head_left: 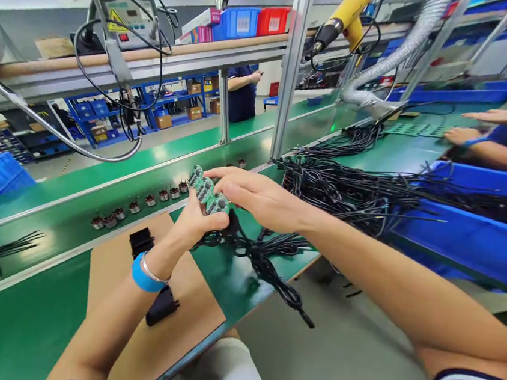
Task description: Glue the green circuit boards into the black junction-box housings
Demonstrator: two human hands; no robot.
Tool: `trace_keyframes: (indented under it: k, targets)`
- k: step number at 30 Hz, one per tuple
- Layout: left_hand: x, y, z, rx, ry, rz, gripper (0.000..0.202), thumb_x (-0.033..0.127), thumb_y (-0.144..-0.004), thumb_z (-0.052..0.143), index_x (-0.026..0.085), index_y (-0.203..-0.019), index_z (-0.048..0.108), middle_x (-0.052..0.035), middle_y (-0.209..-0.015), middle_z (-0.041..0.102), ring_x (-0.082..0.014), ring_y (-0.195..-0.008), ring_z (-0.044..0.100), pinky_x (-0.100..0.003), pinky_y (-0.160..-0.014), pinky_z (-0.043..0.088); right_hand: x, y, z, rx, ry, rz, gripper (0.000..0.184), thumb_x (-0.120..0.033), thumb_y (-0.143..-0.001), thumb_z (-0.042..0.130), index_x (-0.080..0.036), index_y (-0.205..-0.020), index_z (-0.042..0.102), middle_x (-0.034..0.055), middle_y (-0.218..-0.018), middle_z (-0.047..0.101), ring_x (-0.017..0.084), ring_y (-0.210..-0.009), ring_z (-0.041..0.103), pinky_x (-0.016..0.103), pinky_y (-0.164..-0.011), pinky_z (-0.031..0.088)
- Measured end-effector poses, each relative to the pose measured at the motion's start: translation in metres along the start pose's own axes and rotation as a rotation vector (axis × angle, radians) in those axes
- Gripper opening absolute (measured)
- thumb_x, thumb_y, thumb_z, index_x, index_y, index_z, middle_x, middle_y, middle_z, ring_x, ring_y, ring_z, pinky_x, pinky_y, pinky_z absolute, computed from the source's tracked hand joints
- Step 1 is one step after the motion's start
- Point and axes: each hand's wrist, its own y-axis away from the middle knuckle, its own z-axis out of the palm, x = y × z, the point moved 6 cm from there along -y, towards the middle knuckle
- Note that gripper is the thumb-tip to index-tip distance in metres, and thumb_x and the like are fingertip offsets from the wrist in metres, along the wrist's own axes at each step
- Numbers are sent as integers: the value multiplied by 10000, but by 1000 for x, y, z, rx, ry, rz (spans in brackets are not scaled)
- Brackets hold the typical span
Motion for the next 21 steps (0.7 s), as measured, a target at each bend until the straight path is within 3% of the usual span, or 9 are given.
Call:
trace_keyframes:
  k: [2,5,7,9,12,14,17,21]
  targets:
    - [9,8,-15,95,-9,18,815,396,-516,955,240,-1187,521,-47,-1130,679,-273,-1046,691,-331,-843,554,10,-6,-7,24,8,-14,416,-576,-945,488,-240,-921,731,45,-1233,661,250,-1237,557,398,-1052,424]
    - [21,16,-34,225,-23,76,555,321,-605,906,236,-1016,544,16,-934,675,-198,-797,731,-243,-615,536,56,3,-8,109,-46,126,439,-589,-859,586,-212,-1053,701,73,-1119,687,261,-1076,619,403,-912,490]
    - [23,16,-43,292,-25,95,442,301,-642,882,217,-926,554,38,-809,650,-166,-709,720,-211,-558,506,89,18,13,24,-100,243,580,-633,-782,634,-182,-1147,660,100,-1131,676,282,-1056,622,409,-859,505]
    - [19,13,-50,352,16,62,383,344,-675,865,196,-852,560,43,-718,621,-149,-664,705,-197,-537,492,106,36,44,-99,-137,274,673,-627,-723,697,-182,-1222,616,110,-1216,650,300,-1118,604,413,-891,497]
    - [13,9,-59,403,158,4,375,465,-771,795,178,-777,552,36,-687,597,-114,-613,672,-173,-486,458,102,52,78,-154,-48,266,640,-533,-652,806,-203,-1159,598,75,-1175,653,272,-1059,608,381,-891,479]
    - [11,8,-65,421,268,-19,386,507,-856,710,180,-748,536,36,-670,569,-81,-583,634,-149,-444,414,90,53,89,-118,31,255,467,-468,-666,806,-205,-984,587,33,-993,653,218,-895,598,341,-799,468]
    - [5,7,-74,428,380,-80,412,532,-933,603,187,-726,515,37,-650,538,-57,-569,590,-129,-437,392,71,43,92,-67,31,215,244,-398,-777,688,-215,-778,527,-15,-756,564,152,-700,509,298,-666,409]
    - [-10,10,-86,367,380,-168,505,656,-920,527,179,-765,582,-17,-776,654,-123,-748,676,-193,-604,522,62,28,84,-88,-79,264,208,-363,-850,575,-236,-762,436,-38,-637,507,136,-570,487,282,-566,375]
